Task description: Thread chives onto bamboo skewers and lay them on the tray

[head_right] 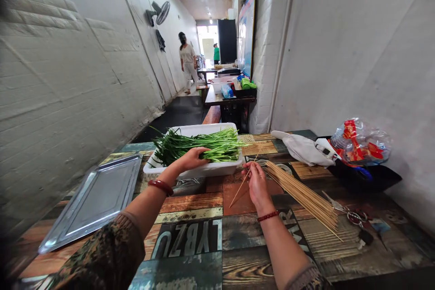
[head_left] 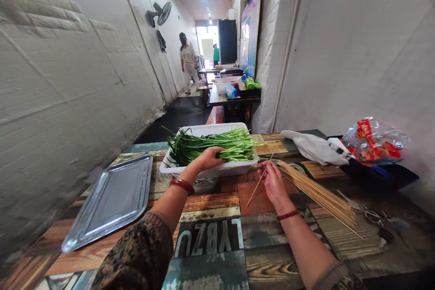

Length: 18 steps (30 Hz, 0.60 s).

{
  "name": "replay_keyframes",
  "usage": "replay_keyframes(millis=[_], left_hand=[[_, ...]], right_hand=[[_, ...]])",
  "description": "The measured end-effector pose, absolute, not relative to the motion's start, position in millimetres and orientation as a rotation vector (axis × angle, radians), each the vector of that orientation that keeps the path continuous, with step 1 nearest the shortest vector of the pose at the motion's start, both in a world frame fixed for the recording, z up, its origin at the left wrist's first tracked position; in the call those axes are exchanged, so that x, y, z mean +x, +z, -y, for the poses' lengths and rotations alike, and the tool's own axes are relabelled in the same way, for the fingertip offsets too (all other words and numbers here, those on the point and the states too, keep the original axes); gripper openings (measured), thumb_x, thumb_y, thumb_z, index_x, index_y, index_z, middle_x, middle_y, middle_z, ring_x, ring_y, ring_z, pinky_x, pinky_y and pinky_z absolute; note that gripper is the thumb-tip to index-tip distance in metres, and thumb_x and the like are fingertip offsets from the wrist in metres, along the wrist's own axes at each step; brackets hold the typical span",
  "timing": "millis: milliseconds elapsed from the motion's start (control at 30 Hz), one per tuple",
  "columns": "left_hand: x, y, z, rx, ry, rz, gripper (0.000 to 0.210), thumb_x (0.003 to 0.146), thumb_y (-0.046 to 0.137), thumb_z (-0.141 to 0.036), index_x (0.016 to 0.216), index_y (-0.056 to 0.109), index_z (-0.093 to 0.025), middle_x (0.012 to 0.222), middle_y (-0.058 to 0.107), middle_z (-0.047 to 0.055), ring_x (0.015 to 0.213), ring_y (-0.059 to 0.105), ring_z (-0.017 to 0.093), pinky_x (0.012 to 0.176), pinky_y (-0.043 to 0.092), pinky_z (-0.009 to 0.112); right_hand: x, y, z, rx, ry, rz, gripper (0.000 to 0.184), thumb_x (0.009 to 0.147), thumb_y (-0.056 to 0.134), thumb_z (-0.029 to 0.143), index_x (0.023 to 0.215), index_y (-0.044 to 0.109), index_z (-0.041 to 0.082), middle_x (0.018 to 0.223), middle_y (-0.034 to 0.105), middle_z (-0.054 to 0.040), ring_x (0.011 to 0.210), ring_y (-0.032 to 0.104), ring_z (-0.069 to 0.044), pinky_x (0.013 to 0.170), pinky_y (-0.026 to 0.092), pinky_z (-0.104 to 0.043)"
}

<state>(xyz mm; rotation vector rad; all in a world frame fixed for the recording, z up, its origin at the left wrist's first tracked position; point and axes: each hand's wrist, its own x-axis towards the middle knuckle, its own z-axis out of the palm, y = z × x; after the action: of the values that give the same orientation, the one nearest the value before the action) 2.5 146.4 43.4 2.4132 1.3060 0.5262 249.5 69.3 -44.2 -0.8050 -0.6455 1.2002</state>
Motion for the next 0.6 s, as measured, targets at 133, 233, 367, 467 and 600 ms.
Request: replay_keyframes(millis=[133, 233, 367, 467, 600], left_hand=[[2, 44, -148, 2.496, 0.541, -1.185, 0.029, 0.076, 0.059, -0.028, 0.1, 0.07, -0.016, 0.102, 0.068, 0.008, 0.095, 0.061, 0.019, 0.088, 0.047, 0.028], [3, 45, -148, 2.5, 0.563, -1.169, 0.035, 0.075, 0.06, -0.027, 0.106, 0.068, -0.015, 0.112, 0.067, 0.009, 0.102, 0.06, 0.021, 0.093, 0.046, 0.029], [8, 52, -148, 2.438, 0.381, -1.234, 0.045, 0.077, 0.056, -0.029, 0.118, 0.063, -0.012, 0.103, 0.071, 0.008, 0.088, 0.064, 0.021, 0.082, 0.05, 0.029], [14, 58, -153, 2.446, 0.273, -1.169, 0.048, 0.076, 0.055, -0.023, 0.124, 0.06, -0.017, 0.109, 0.071, 0.005, 0.095, 0.064, 0.021, 0.087, 0.048, 0.03], [20, 60, -163, 2.533, 0.177, -1.108, 0.049, 0.071, 0.058, -0.016, 0.119, 0.064, -0.018, 0.119, 0.067, 0.007, 0.106, 0.061, 0.022, 0.096, 0.045, 0.031]], right_hand=[[247, -42, -69, -0.796, 1.212, 0.626, 0.023, 0.075, 0.069, 0.043, 0.079, 0.063, 0.022, 0.082, 0.066, 0.0009, 0.063, 0.058, -0.012, 0.053, 0.041, -0.023], [245, -41, -68, -0.786, 1.215, 0.622, 0.023, 0.073, 0.07, 0.043, 0.078, 0.063, 0.021, 0.081, 0.066, 0.0007, 0.062, 0.058, -0.012, 0.051, 0.04, -0.023], [245, -39, -68, -0.791, 1.206, 0.632, 0.025, 0.071, 0.071, 0.044, 0.078, 0.062, 0.021, 0.08, 0.066, 0.0002, 0.062, 0.059, -0.012, 0.052, 0.04, -0.023], [246, -40, -69, -0.798, 1.204, 0.631, 0.024, 0.072, 0.07, 0.044, 0.078, 0.062, 0.022, 0.08, 0.067, 0.0005, 0.062, 0.059, -0.013, 0.053, 0.041, -0.024], [247, -42, -70, -0.785, 1.215, 0.645, 0.023, 0.072, 0.07, 0.044, 0.079, 0.062, 0.023, 0.082, 0.067, 0.0, 0.063, 0.059, -0.014, 0.053, 0.042, -0.025]])
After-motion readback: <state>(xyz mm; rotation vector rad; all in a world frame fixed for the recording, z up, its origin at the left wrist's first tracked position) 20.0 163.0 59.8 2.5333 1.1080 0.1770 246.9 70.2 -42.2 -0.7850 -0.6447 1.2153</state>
